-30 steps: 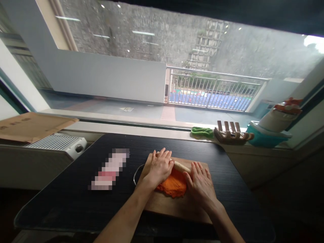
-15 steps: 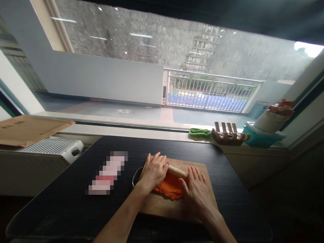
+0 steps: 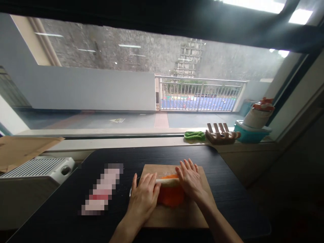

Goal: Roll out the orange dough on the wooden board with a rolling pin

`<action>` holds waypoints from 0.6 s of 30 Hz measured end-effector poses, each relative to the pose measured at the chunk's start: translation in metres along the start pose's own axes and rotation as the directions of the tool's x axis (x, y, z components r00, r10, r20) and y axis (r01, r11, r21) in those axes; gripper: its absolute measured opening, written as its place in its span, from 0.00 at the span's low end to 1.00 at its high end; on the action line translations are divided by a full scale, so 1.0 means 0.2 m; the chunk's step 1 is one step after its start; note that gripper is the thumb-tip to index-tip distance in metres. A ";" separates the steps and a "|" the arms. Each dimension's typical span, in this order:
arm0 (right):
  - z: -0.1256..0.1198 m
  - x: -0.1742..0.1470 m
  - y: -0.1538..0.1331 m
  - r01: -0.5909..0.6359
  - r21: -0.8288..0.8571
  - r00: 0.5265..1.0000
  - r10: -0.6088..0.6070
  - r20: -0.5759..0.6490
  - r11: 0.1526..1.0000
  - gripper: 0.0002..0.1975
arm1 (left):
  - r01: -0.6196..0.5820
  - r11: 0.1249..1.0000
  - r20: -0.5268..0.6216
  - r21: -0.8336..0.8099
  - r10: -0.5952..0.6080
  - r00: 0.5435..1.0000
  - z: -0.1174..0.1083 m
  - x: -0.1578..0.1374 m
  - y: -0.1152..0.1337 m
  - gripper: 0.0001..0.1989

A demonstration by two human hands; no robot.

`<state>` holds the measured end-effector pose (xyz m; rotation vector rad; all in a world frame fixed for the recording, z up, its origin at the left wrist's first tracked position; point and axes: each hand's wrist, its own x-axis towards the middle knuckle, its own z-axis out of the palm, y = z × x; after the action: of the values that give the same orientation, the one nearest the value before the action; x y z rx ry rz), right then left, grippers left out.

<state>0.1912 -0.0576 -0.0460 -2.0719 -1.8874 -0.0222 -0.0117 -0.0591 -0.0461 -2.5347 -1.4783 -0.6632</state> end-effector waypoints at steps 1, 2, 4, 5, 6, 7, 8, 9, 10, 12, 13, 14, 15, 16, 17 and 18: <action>0.02 -0.03 0.01 0.031 0.000 0.999 -0.031 -0.015 1.000 0.24 | -0.027 1.000 -0.024 0.010 0.027 0.999 0.01 -0.06 0.00 0.19; 0.03 -0.07 0.03 0.067 -0.001 0.997 -0.067 -0.027 0.998 0.24 | -0.069 0.997 -0.059 0.028 0.070 0.996 0.01 -0.13 -0.01 0.21; 0.06 -0.13 0.04 0.129 0.001 0.991 -0.129 -0.036 0.992 0.23 | -0.152 0.987 -0.102 0.057 0.158 0.982 0.03 -0.27 -0.03 0.25; 0.06 -0.14 0.04 0.139 0.008 0.990 -0.139 -0.029 0.990 0.23 | -0.168 0.984 -0.108 0.062 0.174 0.979 0.03 -0.32 -0.04 0.26; 0.06 -0.13 0.02 0.132 0.018 0.991 -0.132 -0.016 0.991 0.23 | -0.172 0.983 -0.111 0.064 0.178 0.978 0.04 -0.36 -0.04 0.27; 0.06 -0.10 -0.01 0.116 0.033 0.993 -0.116 0.002 0.993 0.24 | -0.159 0.985 -0.110 0.063 0.165 0.980 0.05 -0.38 -0.05 0.28; 0.05 -0.05 -0.04 0.100 0.052 0.994 -0.102 0.025 0.994 0.24 | -0.131 0.989 -0.111 0.061 0.137 0.984 0.06 -0.38 -0.06 0.27; 0.05 0.02 -0.08 0.088 0.071 0.995 -0.092 0.049 0.994 0.24 | -0.095 0.994 -0.117 0.062 0.102 0.988 0.06 -0.37 -0.07 0.26; 0.05 0.08 -0.12 0.086 0.089 0.993 -0.093 0.072 0.992 0.24 | -0.054 0.997 -0.127 0.063 0.062 0.990 0.06 -0.35 -0.08 0.24; 0.05 0.19 -0.19 0.098 0.119 0.988 -0.111 0.105 0.988 0.25 | 0.009 0.998 -0.148 0.065 0.001 0.989 0.06 -0.32 -0.10 0.20; 0.05 0.22 -0.20 0.109 0.129 0.986 -0.124 0.114 0.986 0.26 | 0.020 0.998 -0.155 0.065 -0.010 0.988 0.06 -0.31 -0.11 0.19; 0.04 0.23 -0.20 0.120 0.136 0.983 -0.137 0.121 0.983 0.26 | 0.014 0.998 -0.161 0.064 -0.004 0.987 0.06 -0.32 -0.11 0.19; 0.04 0.22 -0.19 0.131 0.141 0.981 -0.149 0.127 0.981 0.26 | -0.007 0.998 -0.164 0.060 0.017 0.986 0.06 -0.33 -0.11 0.19; 0.03 0.19 -0.16 0.144 0.147 0.978 -0.163 0.133 0.979 0.25 | -0.034 0.998 -0.170 0.053 0.043 0.985 0.06 -0.34 -0.10 0.19; 0.03 0.16 -0.13 0.158 0.156 0.974 -0.180 0.139 0.975 0.25 | -0.060 0.997 -0.181 0.043 0.067 0.981 0.06 -0.36 -0.09 0.19; 0.01 0.12 -0.11 0.169 0.167 0.970 -0.194 0.149 0.971 0.24 | -0.083 0.996 -0.192 0.032 0.088 0.977 0.07 -0.38 -0.08 0.20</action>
<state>0.1728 -0.0320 -0.0379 -1.8426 -2.0999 0.2501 -0.0532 -0.1066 -0.0924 -2.4213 -1.2978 -0.8458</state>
